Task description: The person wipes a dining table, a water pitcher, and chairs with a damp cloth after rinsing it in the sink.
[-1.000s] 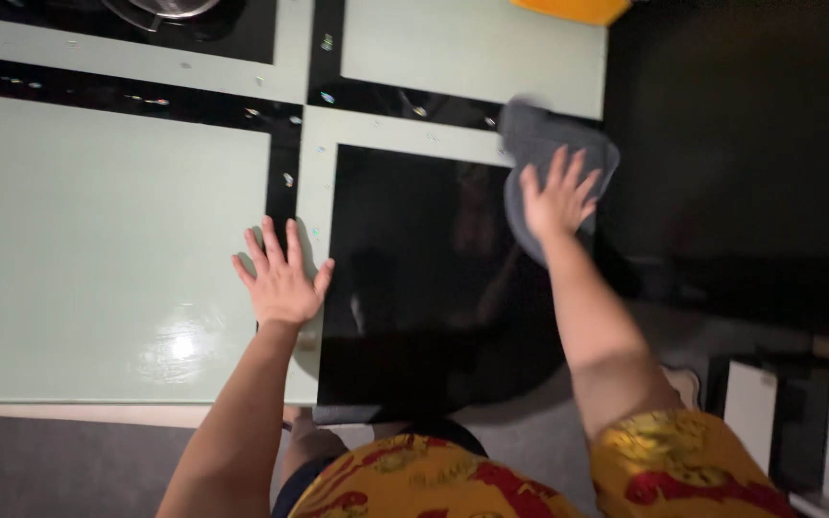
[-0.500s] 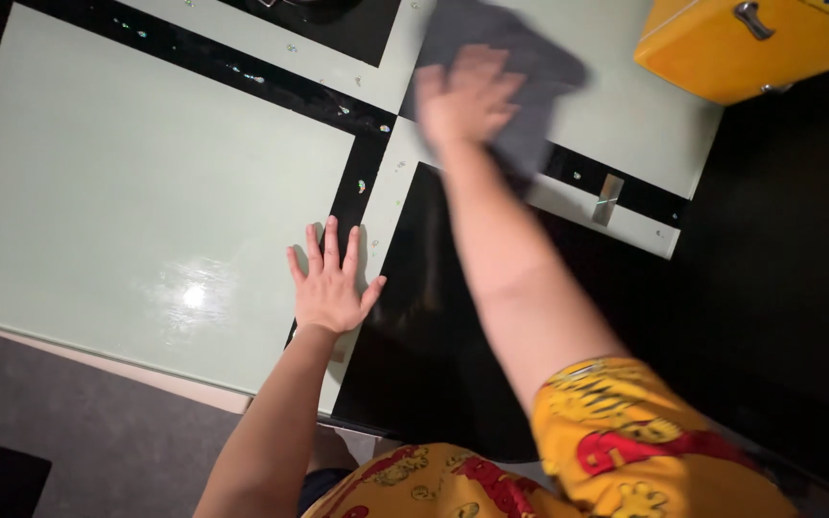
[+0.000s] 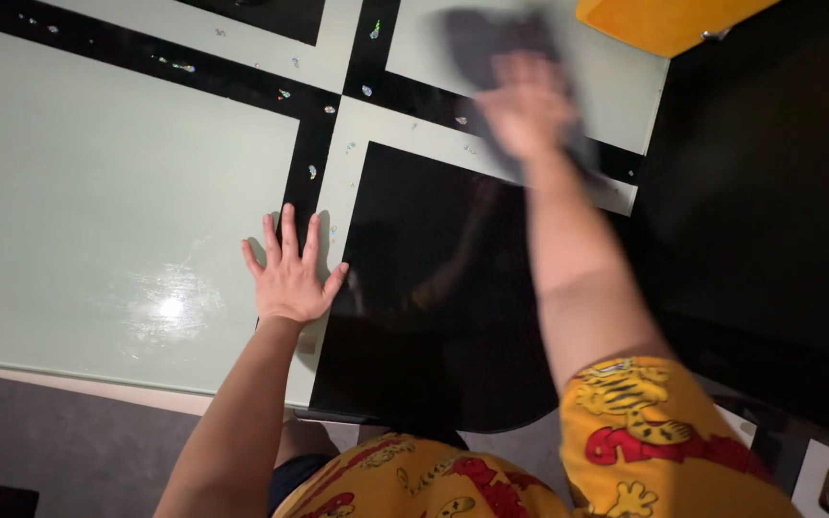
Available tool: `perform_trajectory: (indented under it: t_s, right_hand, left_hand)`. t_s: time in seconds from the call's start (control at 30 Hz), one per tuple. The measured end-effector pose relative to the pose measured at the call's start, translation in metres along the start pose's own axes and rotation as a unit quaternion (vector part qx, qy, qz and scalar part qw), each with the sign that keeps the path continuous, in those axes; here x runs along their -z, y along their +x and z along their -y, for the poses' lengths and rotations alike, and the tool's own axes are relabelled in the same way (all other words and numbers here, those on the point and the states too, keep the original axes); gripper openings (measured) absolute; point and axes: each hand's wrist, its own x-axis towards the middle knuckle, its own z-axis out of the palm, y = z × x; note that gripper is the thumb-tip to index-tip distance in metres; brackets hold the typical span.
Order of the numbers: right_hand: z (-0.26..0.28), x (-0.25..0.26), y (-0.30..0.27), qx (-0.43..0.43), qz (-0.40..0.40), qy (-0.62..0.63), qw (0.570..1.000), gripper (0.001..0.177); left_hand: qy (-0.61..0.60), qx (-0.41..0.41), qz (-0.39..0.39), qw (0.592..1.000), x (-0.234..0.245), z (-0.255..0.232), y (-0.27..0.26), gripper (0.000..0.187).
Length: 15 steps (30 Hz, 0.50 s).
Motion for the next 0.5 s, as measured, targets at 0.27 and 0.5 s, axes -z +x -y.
perform_trajectory:
  t_s: [0.27,0.5]
  right_hand:
    - [-0.125,-0.031,-0.121,-0.388,-0.031,0.127,0.912,0.080]
    - [0.019,-0.064,-0.203,-0.284,-0.031,0.028,0.958,0.088]
  left_hand:
    - [-0.012,0.000,0.020,1.000,0.010,-0.002,0.002,0.088]
    - [-0.036,-0.014,0.003,0.999,0.011,0.000,-0.001,0.089]
